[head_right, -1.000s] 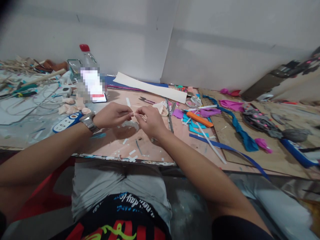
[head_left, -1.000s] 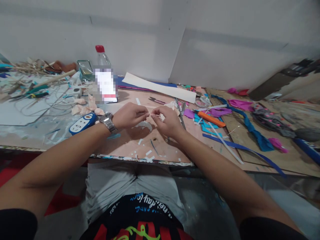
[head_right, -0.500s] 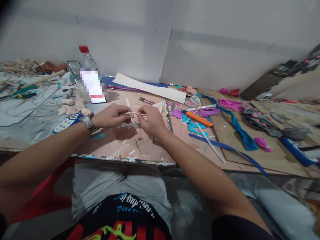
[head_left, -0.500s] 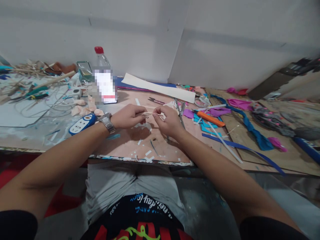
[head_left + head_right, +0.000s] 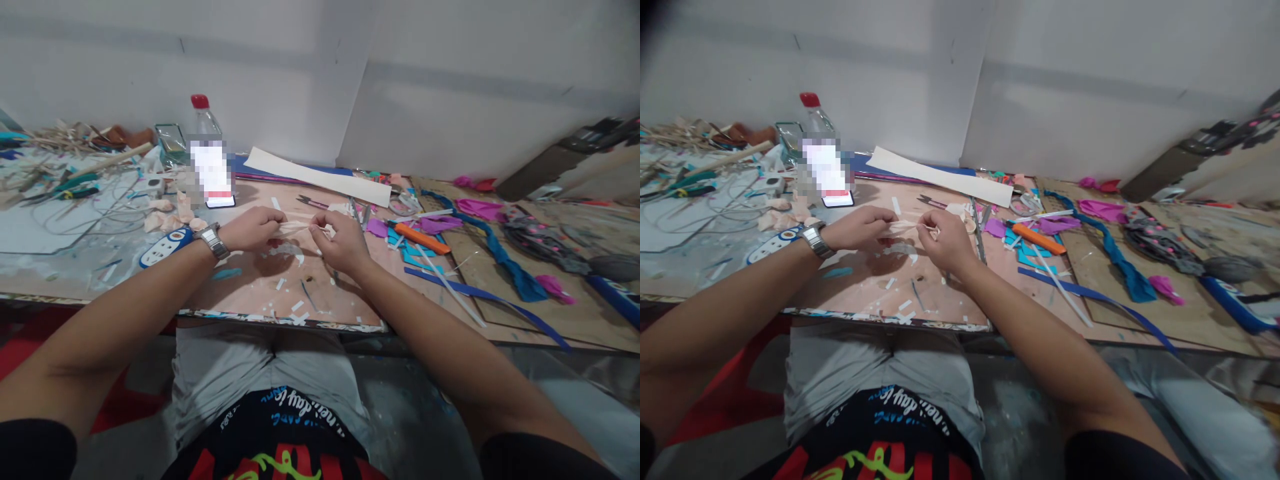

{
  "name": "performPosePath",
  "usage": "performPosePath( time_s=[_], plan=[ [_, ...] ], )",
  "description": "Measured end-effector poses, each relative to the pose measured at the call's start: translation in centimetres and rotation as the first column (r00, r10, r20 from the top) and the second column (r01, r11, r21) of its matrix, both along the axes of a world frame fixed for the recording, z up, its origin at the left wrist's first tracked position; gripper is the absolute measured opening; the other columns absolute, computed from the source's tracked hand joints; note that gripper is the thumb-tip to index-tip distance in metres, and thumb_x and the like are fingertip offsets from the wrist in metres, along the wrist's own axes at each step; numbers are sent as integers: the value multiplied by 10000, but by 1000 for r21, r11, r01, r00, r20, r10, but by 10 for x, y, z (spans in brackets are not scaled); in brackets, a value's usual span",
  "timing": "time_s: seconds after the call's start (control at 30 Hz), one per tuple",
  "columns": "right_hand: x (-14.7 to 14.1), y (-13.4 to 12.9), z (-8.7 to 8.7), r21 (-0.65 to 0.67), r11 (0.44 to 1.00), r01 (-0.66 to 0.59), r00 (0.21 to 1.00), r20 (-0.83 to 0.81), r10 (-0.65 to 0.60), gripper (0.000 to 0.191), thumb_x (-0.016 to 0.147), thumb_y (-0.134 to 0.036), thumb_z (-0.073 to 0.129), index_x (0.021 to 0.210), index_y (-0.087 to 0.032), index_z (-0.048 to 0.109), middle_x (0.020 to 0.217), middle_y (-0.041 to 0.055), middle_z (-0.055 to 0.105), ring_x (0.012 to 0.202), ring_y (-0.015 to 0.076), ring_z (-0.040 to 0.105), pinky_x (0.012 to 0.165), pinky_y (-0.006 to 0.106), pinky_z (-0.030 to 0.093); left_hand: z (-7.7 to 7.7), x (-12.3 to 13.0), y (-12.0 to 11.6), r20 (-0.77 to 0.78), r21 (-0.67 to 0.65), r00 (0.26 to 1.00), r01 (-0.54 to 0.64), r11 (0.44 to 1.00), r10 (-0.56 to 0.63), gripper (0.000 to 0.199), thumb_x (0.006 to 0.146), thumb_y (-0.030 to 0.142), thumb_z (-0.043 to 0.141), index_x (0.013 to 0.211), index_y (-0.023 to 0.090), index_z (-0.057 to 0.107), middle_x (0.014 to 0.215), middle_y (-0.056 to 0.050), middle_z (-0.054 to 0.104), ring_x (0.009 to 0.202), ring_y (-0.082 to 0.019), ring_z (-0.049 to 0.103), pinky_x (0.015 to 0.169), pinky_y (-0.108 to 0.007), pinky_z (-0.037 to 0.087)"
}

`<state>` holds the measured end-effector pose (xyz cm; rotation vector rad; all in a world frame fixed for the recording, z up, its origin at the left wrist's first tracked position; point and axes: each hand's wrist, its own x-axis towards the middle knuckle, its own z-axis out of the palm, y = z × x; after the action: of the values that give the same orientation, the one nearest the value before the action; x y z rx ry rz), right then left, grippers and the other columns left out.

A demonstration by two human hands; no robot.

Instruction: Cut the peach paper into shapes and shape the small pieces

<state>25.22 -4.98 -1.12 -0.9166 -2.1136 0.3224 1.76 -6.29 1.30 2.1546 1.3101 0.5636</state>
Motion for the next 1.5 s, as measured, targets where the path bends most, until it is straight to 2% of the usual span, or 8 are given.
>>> performPosePath(
  time_s=[0.13,0.23,0.37,0.6,0.77,0.9,1.23,1.5],
  plan=[
    [-3,-1,-2,-23,999,-38,999,30,38,169,911,-309,566,818,-190,643,785,45,679,781,201,601,763,336,409,1,1,-3,-16,55,980,201,978,-200,220,874,271,498,897,162,688,833,-29,737,751,-174,647,692,-262,444],
    [-4,-3,-3,-36,996,-77,996,44,79,175,911,-301,563,815,-187,655,792,46,689,780,199,606,764,336,407,-2,4,-5,-69,89,967,250,964,-245,195,848,296,572,932,157,681,838,-28,719,748,-174,623,685,-265,422],
    [-5,-5,-3,-26,994,-106,990,88,108,188,929,-315,563,831,-190,664,800,47,697,796,201,608,781,337,405,-7,7,-7,-55,0,965,257,966,-257,169,879,245,507,857,162,653,791,-25,705,718,-164,619,686,-269,429],
    [-4,-3,-3,-8,994,-105,988,109,105,148,910,-290,578,854,-192,673,811,49,704,806,207,614,781,335,406,-7,10,-9,179,-142,944,303,942,-276,324,1012,431,469,873,173,607,749,-29,677,671,-142,636,656,-247,479],
    [-4,-4,-3,-45,989,-143,984,101,147,196,932,-360,613,853,-195,684,807,43,709,793,197,618,776,328,418,-7,12,-10,139,-124,960,262,957,-245,348,1022,418,468,818,173,607,675,-14,619,610,-130,585,614,-243,454],
    [-4,-3,-3,-13,991,-134,984,115,135,185,937,-343,626,858,-191,698,794,41,710,784,194,618,774,329,411,-8,11,-10,157,-193,963,249,949,-221,368,1027,458,457,827,177,585,676,-12,610,599,-129,576,597,-241,455],
    [-3,-3,-3,-23,988,-152,983,103,154,244,959,-410,634,888,-200,737,827,51,745,808,200,646,781,325,441,-6,10,-11,139,-187,964,251,950,-227,398,1016,500,474,830,170,595,687,-27,645,594,-135,604,577,-238,454],
    [-3,-1,-3,45,979,-197,978,84,192,175,946,-355,671,919,-215,772,903,59,791,870,214,692,851,356,461,-6,7,-7,330,-355,914,353,866,-237,352,1015,472,507,836,180,586,676,-7,622,578,-133,640,584,-241,497]
  ],
)
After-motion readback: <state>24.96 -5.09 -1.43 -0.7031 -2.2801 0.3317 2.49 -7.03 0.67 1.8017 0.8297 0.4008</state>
